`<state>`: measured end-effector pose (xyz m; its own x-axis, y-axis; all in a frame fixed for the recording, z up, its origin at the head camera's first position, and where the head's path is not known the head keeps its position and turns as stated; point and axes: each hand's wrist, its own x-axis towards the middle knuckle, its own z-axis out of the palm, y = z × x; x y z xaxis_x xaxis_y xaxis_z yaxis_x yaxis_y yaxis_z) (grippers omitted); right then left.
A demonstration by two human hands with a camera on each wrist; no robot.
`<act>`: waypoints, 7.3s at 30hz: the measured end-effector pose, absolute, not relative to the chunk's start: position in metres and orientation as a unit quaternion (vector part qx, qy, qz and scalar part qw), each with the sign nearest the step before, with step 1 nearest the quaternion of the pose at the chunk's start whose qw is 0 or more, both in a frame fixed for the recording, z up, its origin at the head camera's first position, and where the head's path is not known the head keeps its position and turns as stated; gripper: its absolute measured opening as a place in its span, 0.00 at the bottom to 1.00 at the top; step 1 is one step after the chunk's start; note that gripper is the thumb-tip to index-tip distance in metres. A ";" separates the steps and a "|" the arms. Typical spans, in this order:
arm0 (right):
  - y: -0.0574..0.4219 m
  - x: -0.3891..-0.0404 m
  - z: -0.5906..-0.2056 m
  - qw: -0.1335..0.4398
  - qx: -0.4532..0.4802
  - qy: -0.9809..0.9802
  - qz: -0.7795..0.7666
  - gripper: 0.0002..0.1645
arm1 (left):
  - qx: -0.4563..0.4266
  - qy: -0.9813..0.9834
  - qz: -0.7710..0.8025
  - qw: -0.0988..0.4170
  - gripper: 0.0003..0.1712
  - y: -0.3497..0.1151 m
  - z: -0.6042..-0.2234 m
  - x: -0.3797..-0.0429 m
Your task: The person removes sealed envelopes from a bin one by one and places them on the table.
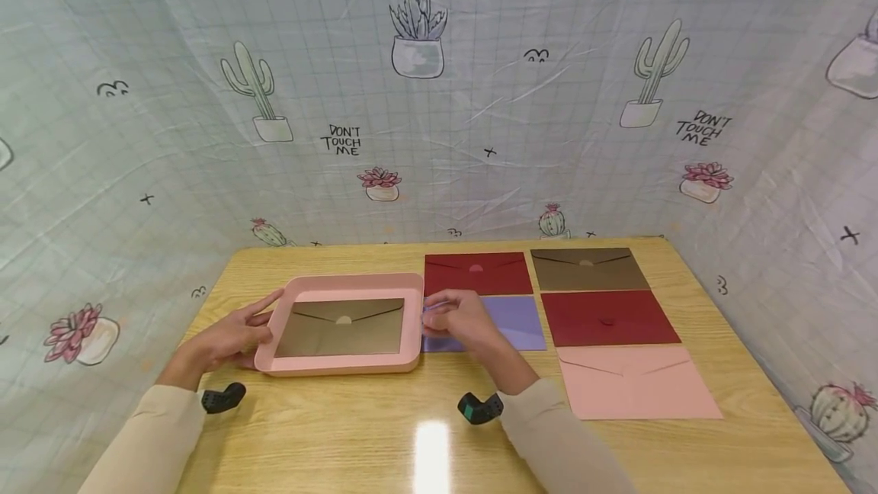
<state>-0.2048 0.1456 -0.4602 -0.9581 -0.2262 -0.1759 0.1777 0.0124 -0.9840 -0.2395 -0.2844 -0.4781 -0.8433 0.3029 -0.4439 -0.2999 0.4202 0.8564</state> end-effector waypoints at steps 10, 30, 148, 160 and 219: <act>0.128 -0.208 -0.455 0.153 -0.009 0.682 -0.715 0.21 | 0.002 0.791 0.543 0.282 0.59 -0.287 -0.478 -0.239; 0.109 -0.214 -0.455 0.147 0.005 0.673 -0.724 0.23 | 0.004 0.787 0.547 0.285 0.58 -0.289 -0.481 -0.241; 0.087 -0.230 -0.446 0.086 0.053 0.700 -0.707 0.20 | 0.012 0.792 0.540 0.283 0.58 -0.284 -0.478 -0.239; 0.114 -0.231 -0.436 0.080 0.069 0.706 -0.700 0.22 | 0.012 0.813 0.519 0.263 0.56 -0.280 -0.475 -0.239; 0.251 -0.170 -0.443 0.093 0.080 0.765 -0.632 0.23 | 0.006 0.847 0.478 0.234 0.50 -0.283 -0.470 -0.235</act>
<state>-0.1697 0.2505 -0.4428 -0.9701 0.0044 -0.2426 0.2391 0.1876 -0.9527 -0.2352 -0.2826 -0.4704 -0.8900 0.2346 -0.3910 -0.2132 0.5438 0.8116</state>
